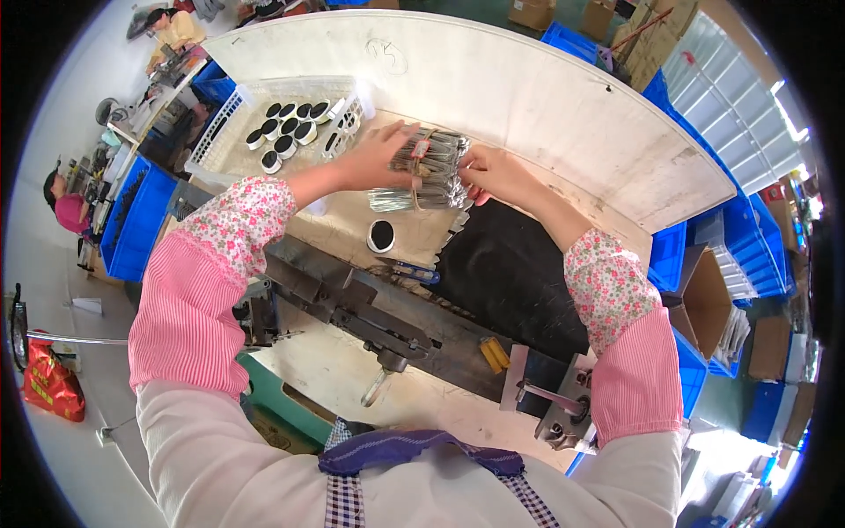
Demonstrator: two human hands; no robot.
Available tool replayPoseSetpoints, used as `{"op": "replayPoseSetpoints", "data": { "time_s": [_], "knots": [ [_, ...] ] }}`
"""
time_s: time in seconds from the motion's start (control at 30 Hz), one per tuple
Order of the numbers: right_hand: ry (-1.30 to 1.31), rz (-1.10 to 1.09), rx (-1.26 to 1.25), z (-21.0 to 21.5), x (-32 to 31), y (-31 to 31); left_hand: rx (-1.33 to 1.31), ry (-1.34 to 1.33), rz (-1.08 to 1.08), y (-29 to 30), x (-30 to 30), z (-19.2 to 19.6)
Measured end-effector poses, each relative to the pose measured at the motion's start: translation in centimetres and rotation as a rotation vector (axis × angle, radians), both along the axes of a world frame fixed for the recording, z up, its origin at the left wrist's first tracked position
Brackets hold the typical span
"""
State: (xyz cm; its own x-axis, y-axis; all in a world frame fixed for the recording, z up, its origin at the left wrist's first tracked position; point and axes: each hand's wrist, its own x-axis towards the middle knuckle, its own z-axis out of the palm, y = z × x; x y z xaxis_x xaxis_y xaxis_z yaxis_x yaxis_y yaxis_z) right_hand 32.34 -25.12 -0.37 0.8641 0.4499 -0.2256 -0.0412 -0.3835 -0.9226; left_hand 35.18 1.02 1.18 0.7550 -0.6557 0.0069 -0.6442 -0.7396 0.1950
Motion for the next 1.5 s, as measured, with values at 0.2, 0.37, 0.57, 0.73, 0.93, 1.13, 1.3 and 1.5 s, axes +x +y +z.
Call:
{"op": "replayPoseSetpoints", "data": {
  "time_s": [0.2, 0.37, 0.57, 0.73, 0.93, 1.13, 1.3, 1.5],
  "knots": [
    [-0.338, -0.059, -0.133, 1.7, -2.2, 3.1, -0.422, 0.285, 0.488, 2.8, 2.1, -2.9],
    [-0.124, -0.037, -0.318, 2.1, -2.7, 2.7, -0.246, 0.354, 0.574, -0.6, 0.3, -3.6],
    [-0.040, -0.158, -0.131, 1.8, -3.8, 5.6, -0.555, 0.318, 0.749, 1.4, -1.9, -4.4],
    [-0.095, -0.219, -0.170, 2.9, -4.0, 6.9, -0.497, 0.358, 0.824, 1.5, -1.5, -4.4],
    [-0.478, -0.169, -0.543, 0.5, -3.0, 7.0, -0.484, 0.320, 0.822, -0.1, -2.5, -2.6],
    [-0.572, -0.165, -0.539, -0.2, -2.7, 7.2, -0.349, 0.410, 0.640, 2.6, -0.6, -3.4],
    [-0.463, -0.104, -0.526, -0.7, -2.8, 5.6, 0.128, -0.265, 0.016, 0.6, -3.0, 3.8],
    [-0.667, 0.008, -0.418, -2.9, -2.0, 5.5, 0.081, -0.110, -0.289, -2.0, -2.3, 0.2]
  ]
}}
